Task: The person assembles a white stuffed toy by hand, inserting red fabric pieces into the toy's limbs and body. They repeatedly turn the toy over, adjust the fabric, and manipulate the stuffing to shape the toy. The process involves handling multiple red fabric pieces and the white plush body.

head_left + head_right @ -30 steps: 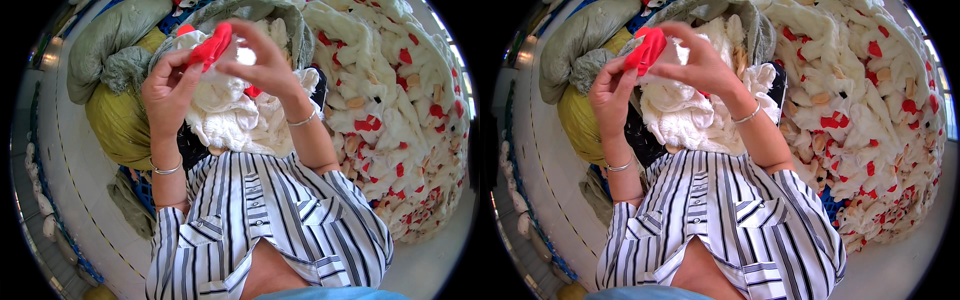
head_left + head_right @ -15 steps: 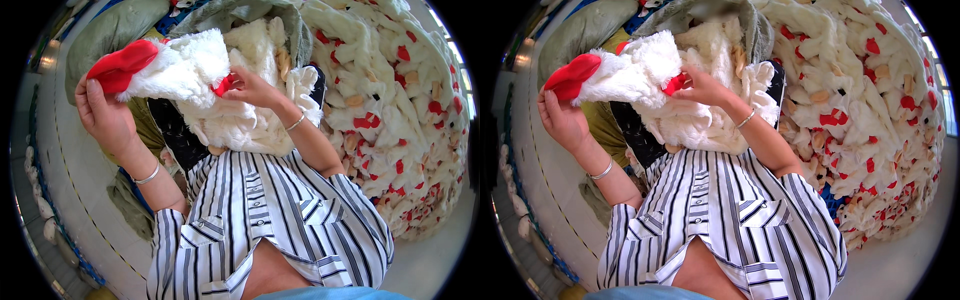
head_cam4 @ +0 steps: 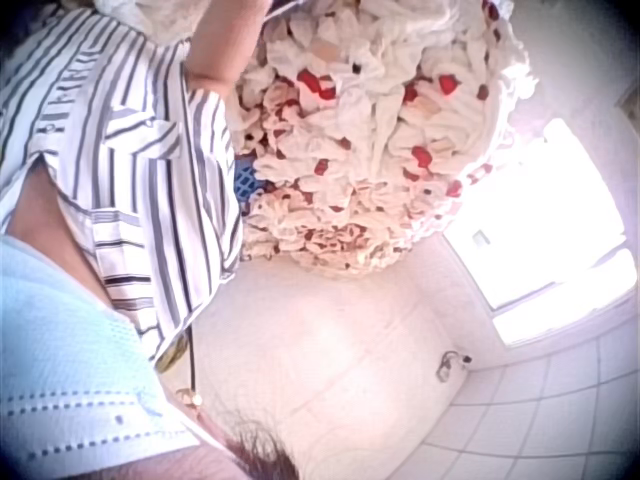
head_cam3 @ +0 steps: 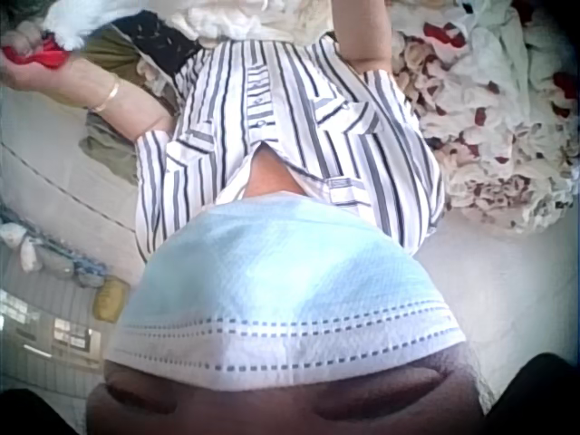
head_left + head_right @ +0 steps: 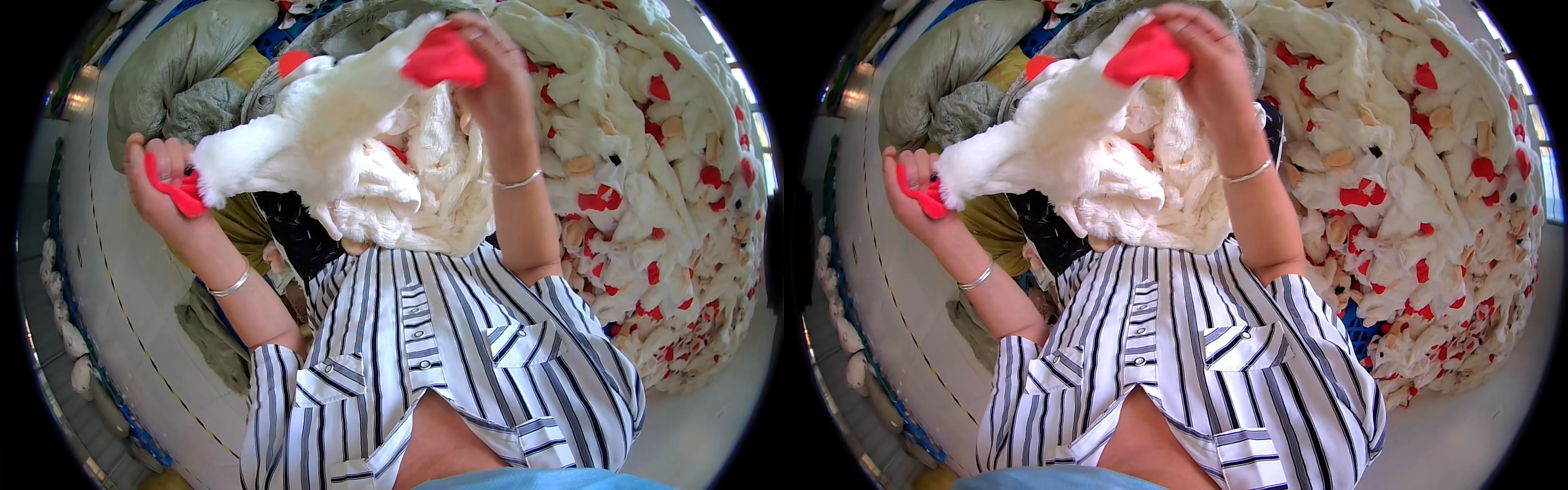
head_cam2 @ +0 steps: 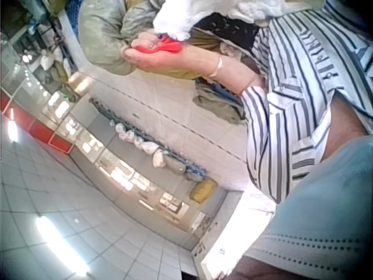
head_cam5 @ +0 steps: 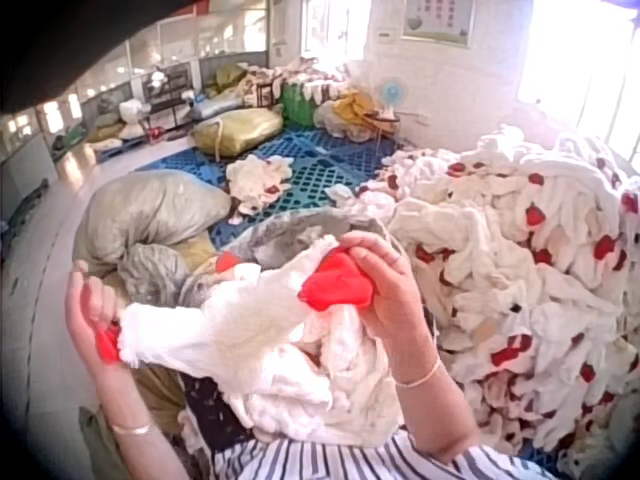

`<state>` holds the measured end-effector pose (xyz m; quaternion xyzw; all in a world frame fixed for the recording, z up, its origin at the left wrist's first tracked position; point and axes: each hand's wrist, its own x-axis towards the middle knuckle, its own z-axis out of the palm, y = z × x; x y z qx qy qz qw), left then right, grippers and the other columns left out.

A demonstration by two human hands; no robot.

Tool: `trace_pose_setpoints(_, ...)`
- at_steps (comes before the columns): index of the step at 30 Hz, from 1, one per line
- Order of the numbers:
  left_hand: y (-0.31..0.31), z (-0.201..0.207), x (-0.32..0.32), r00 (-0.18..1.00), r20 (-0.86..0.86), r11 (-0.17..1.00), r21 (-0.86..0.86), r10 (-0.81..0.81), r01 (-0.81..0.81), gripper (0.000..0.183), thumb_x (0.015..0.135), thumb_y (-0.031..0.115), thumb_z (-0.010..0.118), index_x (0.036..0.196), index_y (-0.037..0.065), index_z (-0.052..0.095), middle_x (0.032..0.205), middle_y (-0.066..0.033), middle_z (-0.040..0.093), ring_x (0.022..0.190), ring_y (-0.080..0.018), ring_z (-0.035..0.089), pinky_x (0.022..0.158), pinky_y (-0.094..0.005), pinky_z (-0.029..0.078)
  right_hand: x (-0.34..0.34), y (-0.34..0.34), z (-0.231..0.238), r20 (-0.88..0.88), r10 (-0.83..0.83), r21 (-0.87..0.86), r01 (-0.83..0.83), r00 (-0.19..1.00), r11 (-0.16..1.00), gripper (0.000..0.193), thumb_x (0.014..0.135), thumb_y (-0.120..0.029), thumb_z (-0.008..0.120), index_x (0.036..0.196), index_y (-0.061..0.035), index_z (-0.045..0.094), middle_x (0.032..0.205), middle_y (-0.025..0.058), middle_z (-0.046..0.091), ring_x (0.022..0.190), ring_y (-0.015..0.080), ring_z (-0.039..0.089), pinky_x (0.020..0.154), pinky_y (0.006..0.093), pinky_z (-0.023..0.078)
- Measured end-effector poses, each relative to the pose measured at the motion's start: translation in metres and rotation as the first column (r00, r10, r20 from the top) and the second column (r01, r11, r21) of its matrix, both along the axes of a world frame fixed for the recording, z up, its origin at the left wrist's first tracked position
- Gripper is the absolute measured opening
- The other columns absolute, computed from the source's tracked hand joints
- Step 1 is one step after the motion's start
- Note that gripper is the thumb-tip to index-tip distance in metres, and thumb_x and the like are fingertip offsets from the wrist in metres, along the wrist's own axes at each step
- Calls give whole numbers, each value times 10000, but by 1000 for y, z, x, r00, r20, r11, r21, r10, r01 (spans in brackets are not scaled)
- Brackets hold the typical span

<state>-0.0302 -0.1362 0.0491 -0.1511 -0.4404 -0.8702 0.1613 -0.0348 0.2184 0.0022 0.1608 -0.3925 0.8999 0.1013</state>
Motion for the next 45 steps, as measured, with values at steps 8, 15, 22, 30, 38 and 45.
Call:
trace_pose_setpoints(8,-43,68,-32,985,-172,999,19,32,-29,261,970,273,409,862,60,514,541,39,256,529,-124,290,584,-311,340,38,9,158,-630,63,73,-21,774,997,298,976,-59,459,1238,69,520,1252,224,548,923,253,639,766,373,521)
trace_pose_setpoints(15,-11,32,-49,973,33,753,-639,230,-156,224,953,188,611,1067,3,667,674,52,514,563,-12,394,501,-171,305,-14,9,73,-522,-188,677,538,832,502,25,901,-45,668,892,-23,676,732,-8,566,592,57,467,526,190,387)
trace_pose_setpoints(22,68,-11,-31,982,165,637,-749,-88,183,203,912,188,689,1048,41,661,812,55,626,682,5,485,590,-163,405,13,-16,48,-147,-210,874,226,967,430,224,924,-187,667,1007,21,671,762,-7,608,723,61,533,662,252,461)
trace_pose_setpoints(30,125,-16,-6,973,115,694,-685,-200,224,271,890,126,709,1134,46,623,824,55,639,682,-1,522,633,-172,448,11,-18,34,-172,-235,775,278,957,567,93,865,-51,719,936,-31,662,775,-61,527,726,17,467,624,179,398)
trace_pose_setpoints(38,128,-22,-13,989,47,758,-638,-139,136,124,901,70,678,1018,28,673,768,58,622,674,2,510,609,-170,426,19,-8,45,-191,-158,755,247,969,608,209,893,-183,711,953,12,668,723,-38,555,676,35,474,580,211,393)
trace_pose_setpoints(45,134,-26,-14,987,49,764,-628,-152,148,137,906,62,666,1039,30,673,799,53,640,702,0,537,631,-170,445,18,-8,37,-158,-190,676,246,969,695,185,909,-155,687,927,25,652,770,-33,585,737,36,527,639,205,446)
